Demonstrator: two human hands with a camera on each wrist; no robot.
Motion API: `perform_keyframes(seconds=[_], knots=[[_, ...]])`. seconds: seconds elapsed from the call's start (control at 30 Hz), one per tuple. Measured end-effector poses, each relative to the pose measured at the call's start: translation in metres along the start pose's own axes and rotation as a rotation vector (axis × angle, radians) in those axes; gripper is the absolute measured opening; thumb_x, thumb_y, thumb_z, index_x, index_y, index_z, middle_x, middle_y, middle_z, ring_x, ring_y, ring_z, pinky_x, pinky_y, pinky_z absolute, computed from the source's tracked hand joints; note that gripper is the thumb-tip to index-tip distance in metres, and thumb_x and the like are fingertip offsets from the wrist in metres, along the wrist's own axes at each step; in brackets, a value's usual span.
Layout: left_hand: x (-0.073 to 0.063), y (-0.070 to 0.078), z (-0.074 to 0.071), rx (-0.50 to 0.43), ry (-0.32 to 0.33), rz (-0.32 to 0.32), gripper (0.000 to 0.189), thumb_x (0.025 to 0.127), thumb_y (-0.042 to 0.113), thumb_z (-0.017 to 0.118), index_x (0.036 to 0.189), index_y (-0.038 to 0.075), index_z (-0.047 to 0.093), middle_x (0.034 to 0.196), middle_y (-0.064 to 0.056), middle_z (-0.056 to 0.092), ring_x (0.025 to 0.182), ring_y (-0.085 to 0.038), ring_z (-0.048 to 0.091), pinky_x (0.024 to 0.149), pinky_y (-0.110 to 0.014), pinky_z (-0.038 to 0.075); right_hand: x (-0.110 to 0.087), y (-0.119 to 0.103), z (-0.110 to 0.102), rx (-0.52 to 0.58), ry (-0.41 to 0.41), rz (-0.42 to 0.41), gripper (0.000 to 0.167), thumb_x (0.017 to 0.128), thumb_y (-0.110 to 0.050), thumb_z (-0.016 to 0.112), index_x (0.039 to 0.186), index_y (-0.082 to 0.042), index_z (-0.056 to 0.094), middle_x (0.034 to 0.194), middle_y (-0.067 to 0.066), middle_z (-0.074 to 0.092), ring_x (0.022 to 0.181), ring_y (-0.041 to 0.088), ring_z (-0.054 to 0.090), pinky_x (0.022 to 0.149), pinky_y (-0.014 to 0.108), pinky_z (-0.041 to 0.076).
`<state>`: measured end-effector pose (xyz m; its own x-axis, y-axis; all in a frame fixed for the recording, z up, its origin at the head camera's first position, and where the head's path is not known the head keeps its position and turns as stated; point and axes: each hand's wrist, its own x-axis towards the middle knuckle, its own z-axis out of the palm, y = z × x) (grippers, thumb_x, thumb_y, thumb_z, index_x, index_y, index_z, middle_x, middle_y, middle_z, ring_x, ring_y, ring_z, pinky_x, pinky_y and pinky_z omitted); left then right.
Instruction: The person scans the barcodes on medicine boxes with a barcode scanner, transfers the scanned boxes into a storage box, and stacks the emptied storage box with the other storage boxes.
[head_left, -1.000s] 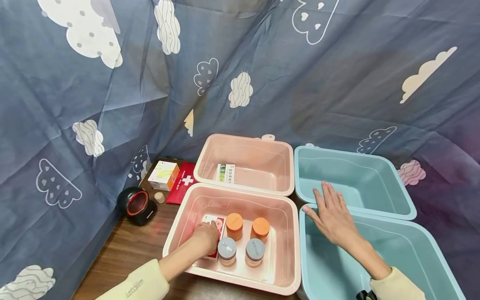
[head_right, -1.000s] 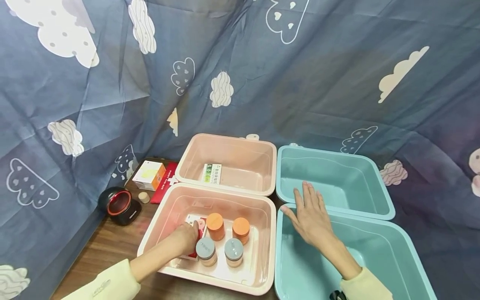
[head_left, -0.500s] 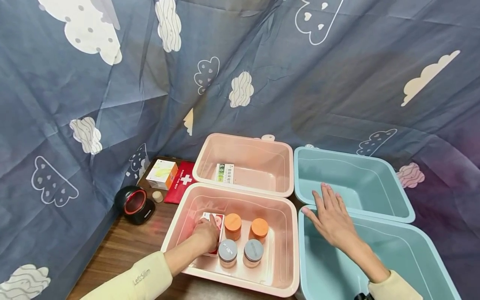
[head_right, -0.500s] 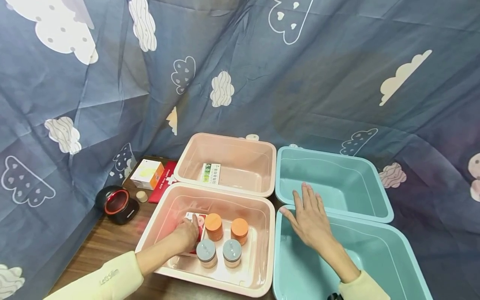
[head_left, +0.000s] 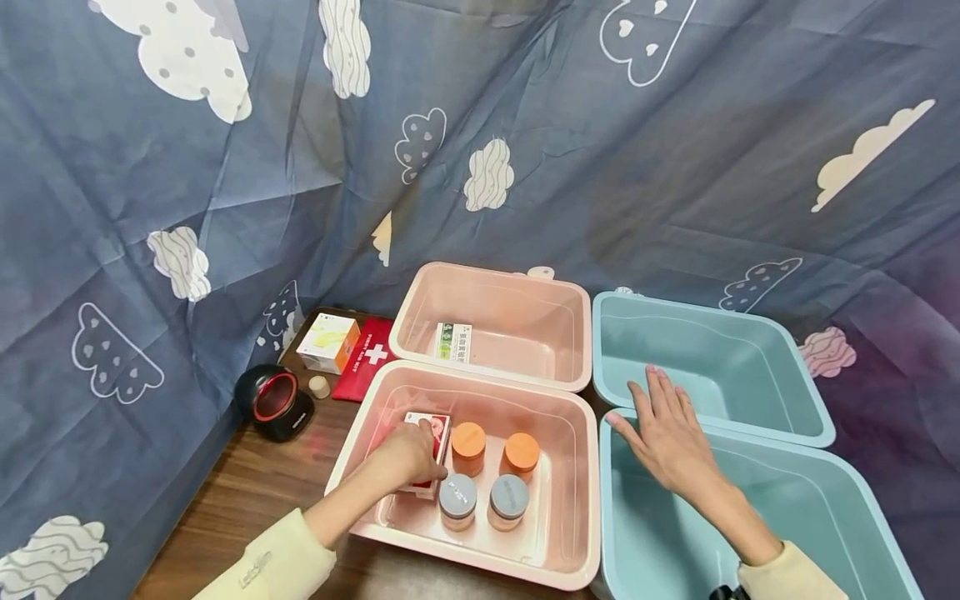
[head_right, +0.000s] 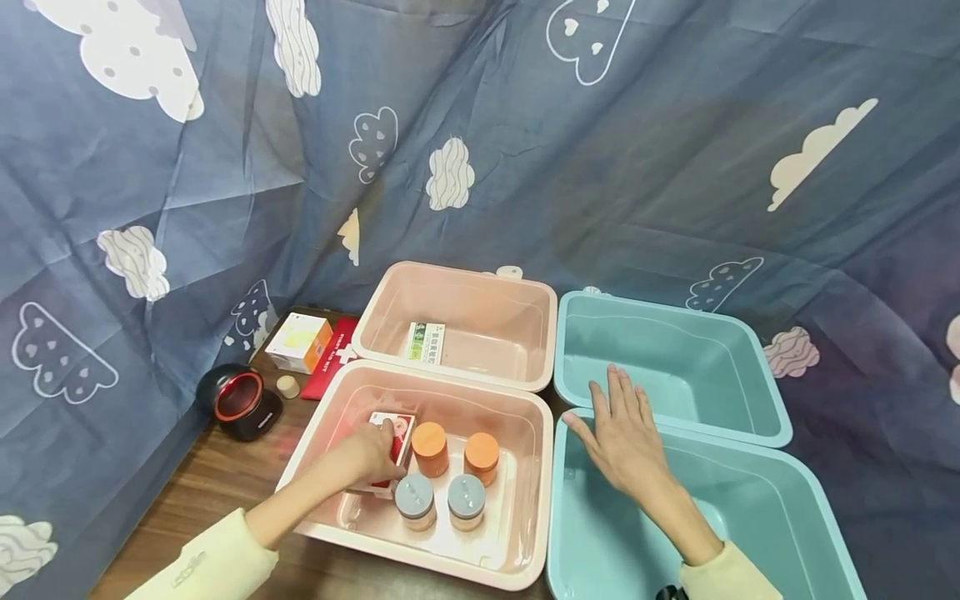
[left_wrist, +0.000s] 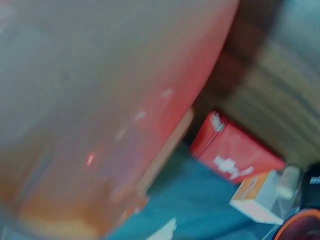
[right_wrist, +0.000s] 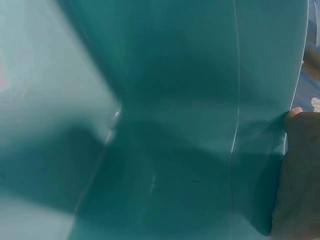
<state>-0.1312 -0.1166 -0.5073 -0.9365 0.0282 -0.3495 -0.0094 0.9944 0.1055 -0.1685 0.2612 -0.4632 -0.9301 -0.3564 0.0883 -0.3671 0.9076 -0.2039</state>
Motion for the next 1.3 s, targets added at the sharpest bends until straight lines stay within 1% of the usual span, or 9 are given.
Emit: perform_keyframes(seconds=[0.1,0.2,0.3,0.4,0.5,0.7,0.8,0.93,1.3], knots=[[-0.010,-0.009,-0.016,-0.088,0.012,0.034,0.086,0.085,0.047,0.091,0.143,-0.008,0.058,0.102,-0.021,0.071,0.095,-0.030,0.073,0.092,-0.044,0.063,0.000,0.004,0.005,0.007,0.026,-0.012,0.080,0.116,-0.054,0.047,0.160,0.012,0.040,0.175,0.039,0.019,0.163,0.057,0.017,0.132,0.070,0.011],[-0.034,-0.014,-0.047,-0.182,0.029,0.072,0.078,0.087,0.042,0.089,0.141,-0.006,0.060,0.092,-0.014,0.068,0.082,-0.025,0.065,0.085,-0.045,0.061,0.000,0.002,0.004,0.008,0.013,-0.002,0.080,0.116,-0.054,0.047,0.160,0.012,0.040,0.175,0.039,0.017,0.164,0.057,0.016,0.132,0.069,0.010],[-0.063,-0.015,-0.080,-0.232,0.050,0.089,0.075,0.089,0.038,0.084,0.145,-0.005,0.060,0.096,-0.013,0.071,0.083,-0.026,0.066,0.086,-0.050,0.062,0.000,-0.001,0.001,0.006,-0.010,0.011,0.080,0.116,-0.054,0.047,0.161,0.012,0.040,0.176,0.038,0.016,0.164,0.056,0.014,0.132,0.070,0.010],[-0.082,-0.023,-0.093,-0.287,0.104,0.095,0.078,0.090,0.040,0.080,0.153,0.000,0.057,0.127,-0.021,0.071,0.105,-0.036,0.071,0.095,-0.062,0.060,0.001,0.002,0.004,0.017,0.021,-0.003,0.082,0.115,-0.056,0.047,0.159,0.013,0.041,0.175,0.039,0.018,0.164,0.057,0.016,0.131,0.070,0.012],[-0.100,-0.033,-0.104,-0.341,0.161,0.089,0.079,0.093,0.039,0.075,0.161,0.005,0.053,0.152,-0.029,0.058,0.130,-0.049,0.063,0.107,-0.072,0.052,0.001,0.002,0.006,0.031,0.038,-0.007,0.082,0.115,-0.057,0.048,0.159,0.012,0.042,0.175,0.039,0.019,0.163,0.057,0.017,0.131,0.070,0.013],[-0.130,-0.066,-0.118,-0.373,0.400,0.123,0.072,0.093,0.030,0.074,0.160,0.008,0.057,0.136,-0.029,0.065,0.122,-0.046,0.063,0.106,-0.063,0.052,0.000,-0.002,-0.001,0.015,0.000,0.009,0.081,0.116,-0.055,0.047,0.160,0.012,0.040,0.175,0.039,0.016,0.163,0.058,0.015,0.131,0.071,0.013],[-0.138,-0.085,-0.121,-0.377,0.488,0.094,0.070,0.093,0.028,0.076,0.158,0.008,0.059,0.134,-0.029,0.067,0.122,-0.047,0.062,0.107,-0.065,0.050,0.001,-0.003,-0.003,-0.002,-0.024,0.016,0.081,0.116,-0.055,0.045,0.161,0.012,0.039,0.176,0.039,0.015,0.164,0.058,0.014,0.131,0.071,0.012],[-0.142,-0.107,-0.118,-0.375,0.524,0.038,0.068,0.094,0.027,0.077,0.157,0.007,0.060,0.135,-0.032,0.065,0.123,-0.052,0.060,0.106,-0.067,0.049,0.001,-0.002,-0.002,-0.007,-0.031,0.021,0.080,0.116,-0.054,0.046,0.161,0.012,0.039,0.175,0.040,0.015,0.163,0.058,0.015,0.131,0.071,0.012],[-0.114,-0.141,-0.069,-0.329,0.484,-0.080,0.065,0.095,0.024,0.076,0.155,0.005,0.059,0.140,-0.039,0.060,0.120,-0.059,0.063,0.092,-0.077,0.054,-0.001,0.002,0.004,0.018,0.019,0.003,0.081,0.115,-0.056,0.047,0.158,0.012,0.043,0.175,0.039,0.019,0.162,0.058,0.017,0.130,0.071,0.013]])
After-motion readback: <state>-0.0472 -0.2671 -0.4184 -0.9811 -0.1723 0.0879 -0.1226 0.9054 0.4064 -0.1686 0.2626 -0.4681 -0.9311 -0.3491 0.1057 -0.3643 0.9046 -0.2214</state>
